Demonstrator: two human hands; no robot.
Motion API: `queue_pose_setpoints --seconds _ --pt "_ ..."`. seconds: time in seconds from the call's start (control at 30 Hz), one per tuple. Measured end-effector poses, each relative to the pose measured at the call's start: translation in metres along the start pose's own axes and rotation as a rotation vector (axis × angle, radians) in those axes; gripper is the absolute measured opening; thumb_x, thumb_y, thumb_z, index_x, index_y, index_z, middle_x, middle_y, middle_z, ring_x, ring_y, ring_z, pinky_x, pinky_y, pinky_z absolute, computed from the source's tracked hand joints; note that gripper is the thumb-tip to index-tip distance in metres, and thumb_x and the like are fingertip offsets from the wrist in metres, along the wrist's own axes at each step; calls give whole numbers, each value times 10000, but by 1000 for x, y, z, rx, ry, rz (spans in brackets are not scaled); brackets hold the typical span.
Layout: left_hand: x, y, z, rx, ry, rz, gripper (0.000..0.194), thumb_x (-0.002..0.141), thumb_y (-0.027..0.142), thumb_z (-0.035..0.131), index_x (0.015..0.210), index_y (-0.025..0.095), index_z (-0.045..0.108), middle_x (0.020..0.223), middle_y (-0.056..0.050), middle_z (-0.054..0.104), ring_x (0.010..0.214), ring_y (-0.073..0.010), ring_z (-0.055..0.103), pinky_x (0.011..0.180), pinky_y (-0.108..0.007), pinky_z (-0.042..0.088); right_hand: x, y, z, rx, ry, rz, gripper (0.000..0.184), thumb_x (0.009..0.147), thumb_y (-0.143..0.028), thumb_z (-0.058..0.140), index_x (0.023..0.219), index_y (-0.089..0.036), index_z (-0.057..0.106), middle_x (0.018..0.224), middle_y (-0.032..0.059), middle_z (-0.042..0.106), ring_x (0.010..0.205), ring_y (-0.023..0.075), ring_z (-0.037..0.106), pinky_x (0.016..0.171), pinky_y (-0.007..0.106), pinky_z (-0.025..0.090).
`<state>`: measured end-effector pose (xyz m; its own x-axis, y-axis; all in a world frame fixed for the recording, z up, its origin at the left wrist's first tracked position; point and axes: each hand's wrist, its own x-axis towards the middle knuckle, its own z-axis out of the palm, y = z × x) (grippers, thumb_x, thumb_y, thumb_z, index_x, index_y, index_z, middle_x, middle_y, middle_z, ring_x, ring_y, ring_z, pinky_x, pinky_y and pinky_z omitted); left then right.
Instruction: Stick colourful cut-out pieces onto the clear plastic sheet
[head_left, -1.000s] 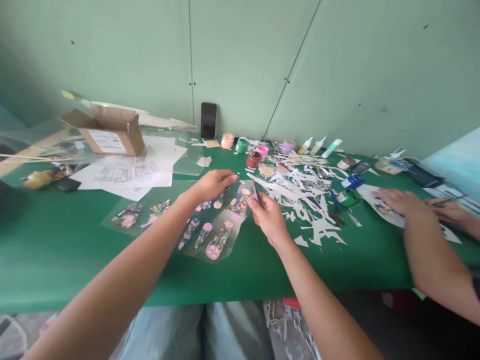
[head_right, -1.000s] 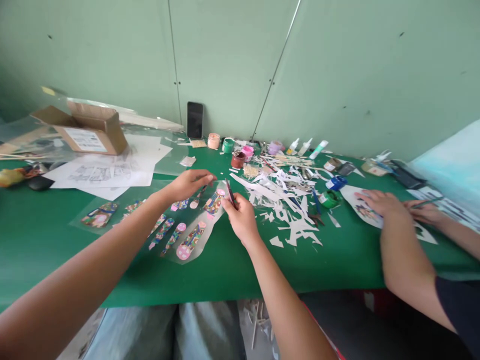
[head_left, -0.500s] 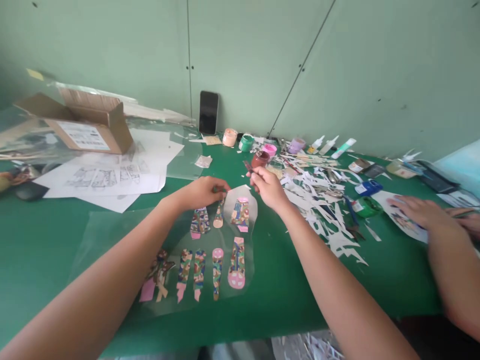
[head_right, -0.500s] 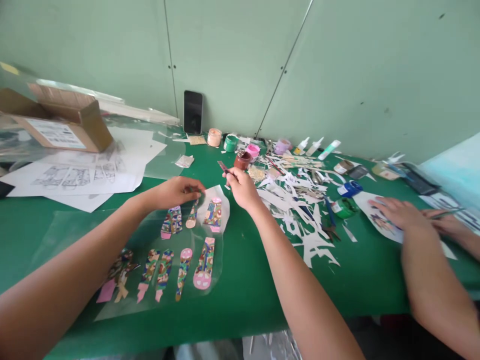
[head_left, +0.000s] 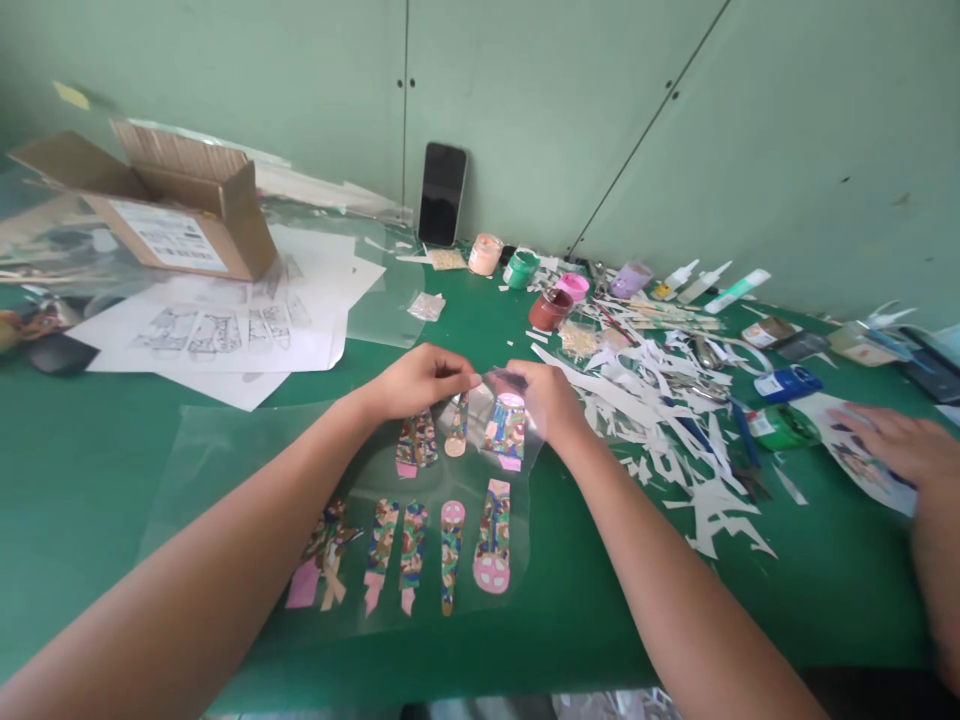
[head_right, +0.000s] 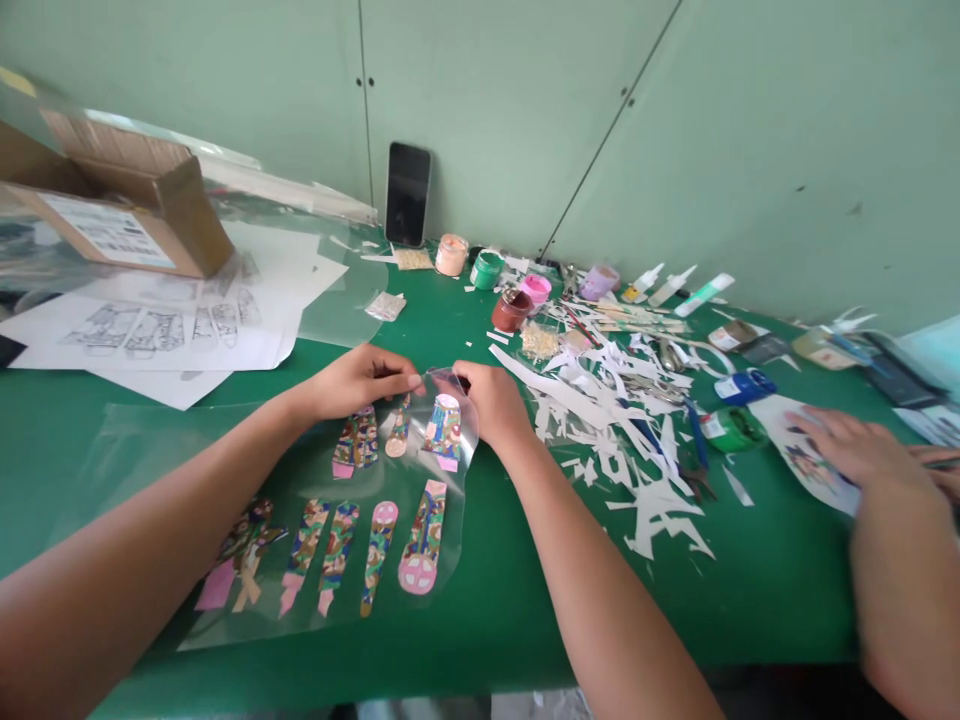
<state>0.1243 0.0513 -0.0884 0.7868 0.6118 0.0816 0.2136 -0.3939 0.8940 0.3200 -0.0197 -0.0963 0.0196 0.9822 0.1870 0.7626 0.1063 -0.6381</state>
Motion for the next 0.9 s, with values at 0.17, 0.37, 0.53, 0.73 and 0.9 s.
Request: queue_pose_setpoints --seconds 0.17,0.37,0.53,0.73,0.9 --pt "0 -1 2 -8 -12 49 346 863 430 535 675 148 603 605 38 478 574 -81 374 582 -234 329 6 -10 0 -235 -43 128 329 783 -433 524 553 -198 515 528 -18 462 548 116 382 523 260 213" --pt "1 0 3 -19 -40 29 337 874 429 507 700 152 587 605 42 436 572 -86 366 571 -241 300 12 -15 3 -419 -154 126 254 817 -335 532 633 -181 615 593 21 570 555 127 432 527 267 209" --pt "0 1 0 -48 -57 -16 320 876 421 500 741 154 614 628 34 467 584 -89 388 588 -243 314 9 -6 6 -375 -136 18 287 845 -335 504 649 -168 632 611 24 581 584 133 463 542 259 218" --pt "0 2 -3 -108 -77 -39 264 847 382 526 758 160 636 703 8 576 649 -101 470 649 -250 361 6 -3 5 -359 -124 -33 321 837 -372 476 612 -180 599 571 -1 519 559 116 402 545 251 207" --pt "2 1 -2 -92 -80 -17 267 843 384 529 749 162 644 714 11 592 667 -99 483 682 -254 367 6 -6 6 -353 -130 -40 340 831 -372 460 568 -182 561 560 9 516 549 116 381 541 262 203"
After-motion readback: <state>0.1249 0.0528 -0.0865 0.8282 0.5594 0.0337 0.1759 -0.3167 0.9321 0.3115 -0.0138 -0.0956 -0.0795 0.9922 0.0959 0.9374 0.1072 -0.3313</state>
